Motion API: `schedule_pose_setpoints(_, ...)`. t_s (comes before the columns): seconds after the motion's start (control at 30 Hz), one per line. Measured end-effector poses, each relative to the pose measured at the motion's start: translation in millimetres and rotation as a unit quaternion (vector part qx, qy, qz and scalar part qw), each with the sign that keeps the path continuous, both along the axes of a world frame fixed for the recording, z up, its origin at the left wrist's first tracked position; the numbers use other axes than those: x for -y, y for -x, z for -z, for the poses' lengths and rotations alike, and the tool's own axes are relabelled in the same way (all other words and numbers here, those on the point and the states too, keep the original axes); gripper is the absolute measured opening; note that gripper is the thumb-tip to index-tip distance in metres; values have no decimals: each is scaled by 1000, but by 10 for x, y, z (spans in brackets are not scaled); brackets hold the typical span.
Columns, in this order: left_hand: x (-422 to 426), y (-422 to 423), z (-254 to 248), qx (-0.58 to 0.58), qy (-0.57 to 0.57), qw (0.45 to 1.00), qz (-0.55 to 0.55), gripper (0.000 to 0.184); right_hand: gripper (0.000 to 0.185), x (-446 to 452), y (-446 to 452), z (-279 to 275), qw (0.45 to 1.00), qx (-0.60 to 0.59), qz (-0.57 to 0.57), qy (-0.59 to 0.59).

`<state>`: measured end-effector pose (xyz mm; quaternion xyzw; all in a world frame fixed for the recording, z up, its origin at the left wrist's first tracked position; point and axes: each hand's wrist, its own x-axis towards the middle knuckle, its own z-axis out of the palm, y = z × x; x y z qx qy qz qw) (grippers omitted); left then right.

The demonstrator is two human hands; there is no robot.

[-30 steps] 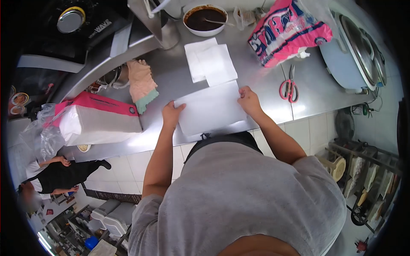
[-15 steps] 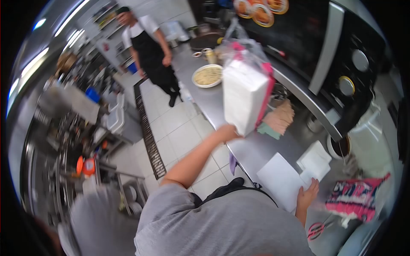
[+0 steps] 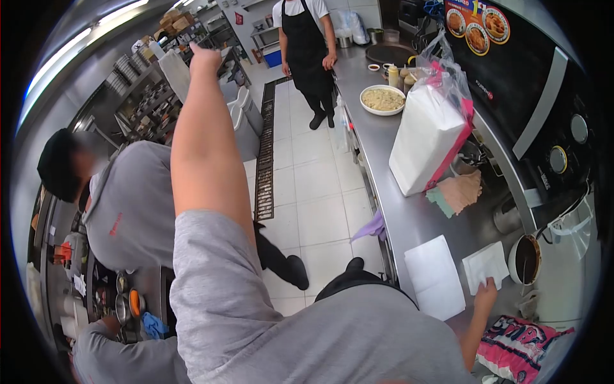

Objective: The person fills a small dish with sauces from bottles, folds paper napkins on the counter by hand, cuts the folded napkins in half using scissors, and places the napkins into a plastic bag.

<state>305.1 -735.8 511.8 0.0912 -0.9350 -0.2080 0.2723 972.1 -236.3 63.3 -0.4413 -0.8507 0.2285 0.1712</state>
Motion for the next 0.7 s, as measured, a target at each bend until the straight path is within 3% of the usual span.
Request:
schedule_pose_setpoints(0.07, -189, -177, -157, -92, -2, 995, 38, 95, 23, 21, 114, -226, 992, -57, 13, -113)
schedule_pose_setpoints(0.13, -545, -307, -233, -156, 10, 986, 64, 97, 24, 194, 184, -602, 993, -90, 31, -74)
schedule_pose_setpoints(0.2, -1044, -582, -285, -235, -26, 963, 127, 85, 25, 408, 306, -879, 992, -110, 46, -45)
schedule_pose_setpoints(0.27, -1549, -1010, -192, -342, -38, 894, 286, 66, 27, 587, 333, -1040, 993, -100, 50, -28)
schedule_pose_setpoints(0.3, -1884, -1335, -71, -394, -99, 825, 394, 74, 27, 644, 335, -1019, 984, -175, 29, 7)
schedule_pose_setpoints(0.33, -2109, -1793, 91, -302, -124, 836, 441, 76, 27, 697, 343, -949, 968, -248, 8, 39)
schedule_pose_setpoints(0.37, -2277, -2004, 350, -301, -73, 811, 496, 56, 28, 760, 313, -923, 946, -316, -12, 72)
schedule_pose_setpoints(0.4, -2445, -2214, 609, -295, -27, 779, 552, 39, 28, 856, 293, -980, 900, -399, 4, 178)
schedule_pose_setpoints(0.47, -2645, -2797, 1164, -199, -7, 704, 682, 46, 29, 1070, 273, -1133, 754, -541, 44, 371)
schedule_pose_setpoints(0.5, -2749, -3008, 1424, -165, -17, 642, 749, 46, 29, 1113, 243, -1151, 738, -539, 85, 398)
schedule_pose_setpoints(0.57, -2909, -3254, 2037, -28, -8, 613, 789, 32, 29, 983, -141, -772, 822, -410, 81, 386)
schedule_pose_setpoints(0.63, -3050, -3545, 2647, 112, -72, 611, 780, 22, 19, 995, -480, -758, 967, -155, 39, 196)
schedule_pose_setpoints(0.67, -3124, -3670, 3046, 95, -96, 603, 787, 19, 21, 1032, -623, -850, 988, -68, 36, 134)
schedule_pose_setpoints(0.7, -3162, -3799, 3352, 105, -29, 601, 792, 21, 23, 1055, -760, -899, 991, -60, 35, 117)
